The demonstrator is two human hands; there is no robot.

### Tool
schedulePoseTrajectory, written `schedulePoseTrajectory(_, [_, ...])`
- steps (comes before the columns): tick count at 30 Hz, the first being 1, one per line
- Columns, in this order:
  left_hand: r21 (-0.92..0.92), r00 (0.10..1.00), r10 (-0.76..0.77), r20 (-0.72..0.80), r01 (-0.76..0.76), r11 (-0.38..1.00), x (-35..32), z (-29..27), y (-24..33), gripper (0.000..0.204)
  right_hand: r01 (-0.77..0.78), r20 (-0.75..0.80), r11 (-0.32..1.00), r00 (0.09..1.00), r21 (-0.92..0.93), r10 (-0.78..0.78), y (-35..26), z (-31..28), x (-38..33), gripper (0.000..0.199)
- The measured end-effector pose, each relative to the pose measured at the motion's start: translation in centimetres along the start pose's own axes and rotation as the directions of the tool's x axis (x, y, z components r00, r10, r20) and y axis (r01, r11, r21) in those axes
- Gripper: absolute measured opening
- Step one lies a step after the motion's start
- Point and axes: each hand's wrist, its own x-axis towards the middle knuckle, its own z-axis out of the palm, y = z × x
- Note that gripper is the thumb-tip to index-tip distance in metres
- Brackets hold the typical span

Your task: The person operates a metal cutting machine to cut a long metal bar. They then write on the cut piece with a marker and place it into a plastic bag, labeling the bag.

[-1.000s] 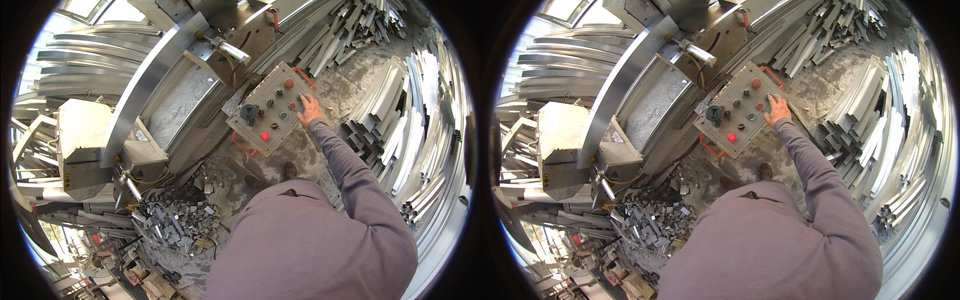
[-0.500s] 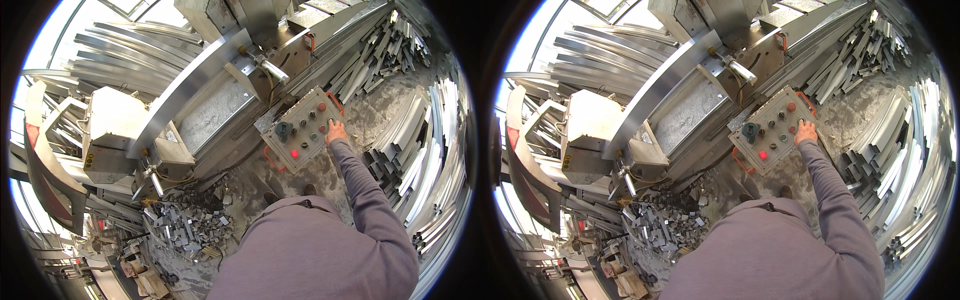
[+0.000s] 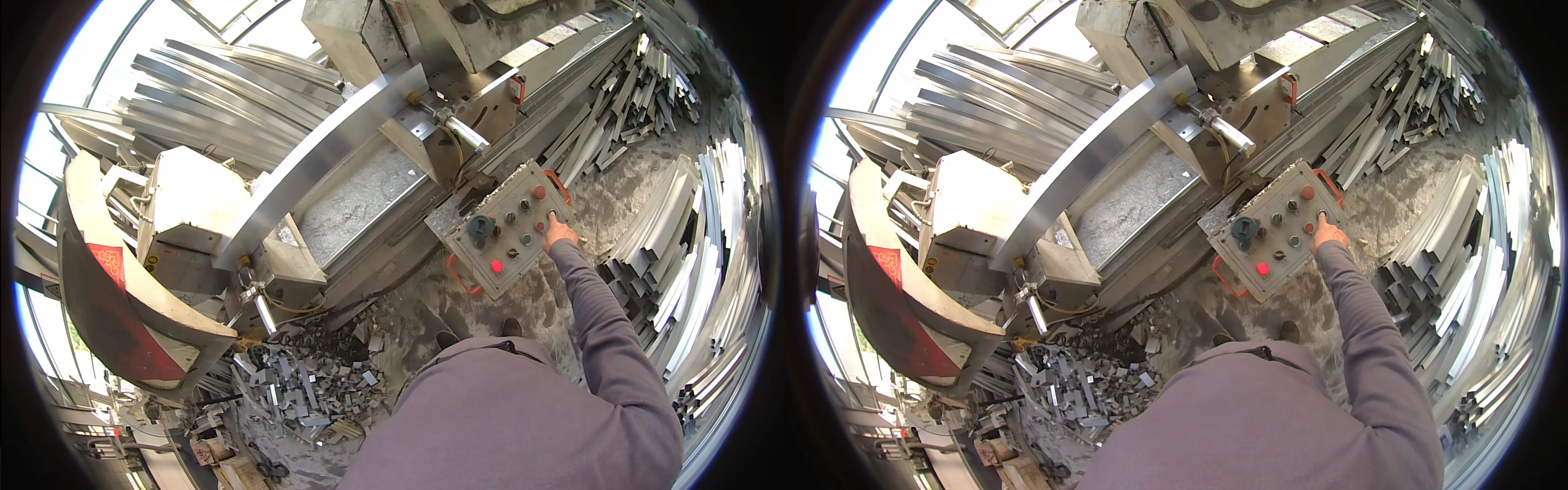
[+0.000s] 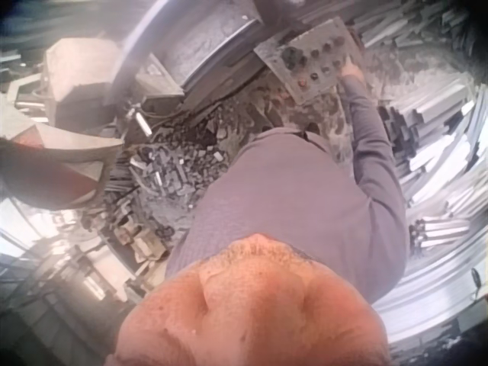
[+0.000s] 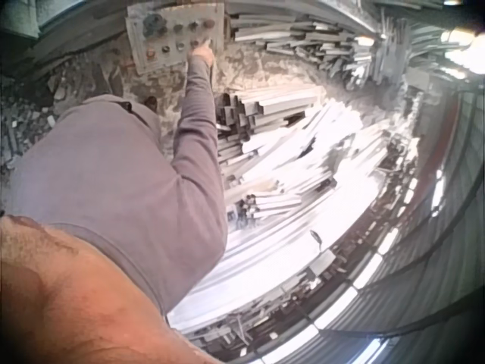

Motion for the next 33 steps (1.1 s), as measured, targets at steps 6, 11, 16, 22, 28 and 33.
schedulePoseTrajectory(6, [-0.015,1.000,0.001,0.004,-0.001,1.000,0.4,0.0,-0.7,0.066,0.015,0.015,0.999,1.000,-0.042,-0.015,-0.5,-0.3,-0.1,0.095])
schedulePoseTrajectory(11, [-0.020,1.000,0.001,0.004,-0.001,1.000,0.5,0.3,-1.0,0.064,0.033,0.018,0.999,0.999,-0.041,-0.032,-0.2,-0.3,0.1,0.096])
schedulePoseTrajectory(16, [-0.012,1.000,0.006,0.001,-0.006,1.000,0.5,0.3,-1.2,0.063,0.035,0.047,0.999,0.998,-0.038,-0.034,0.2,-0.2,0.5,0.095])
schedulePoseTrajectory(22, [0.014,1.000,0.027,0.013,-0.027,1.000,0.3,0.2,-0.7,0.061,0.046,0.041,0.999,0.998,-0.025,-0.045,0.3,0.3,0.6,0.098])
schedulePoseTrajectory(28, [0.030,0.999,0.051,0.013,-0.052,0.998,0.5,-0.1,1.2,0.059,0.051,0.052,0.998,0.997,-0.026,-0.049,0.3,0.2,0.4,0.095])
schedulePoseTrajectory(33, [0.031,0.997,0.067,0.029,-0.068,0.997,1.0,0.4,1.4,0.054,0.092,0.005,0.996,0.996,-0.007,-0.091,0.1,0.4,0.2,0.096])
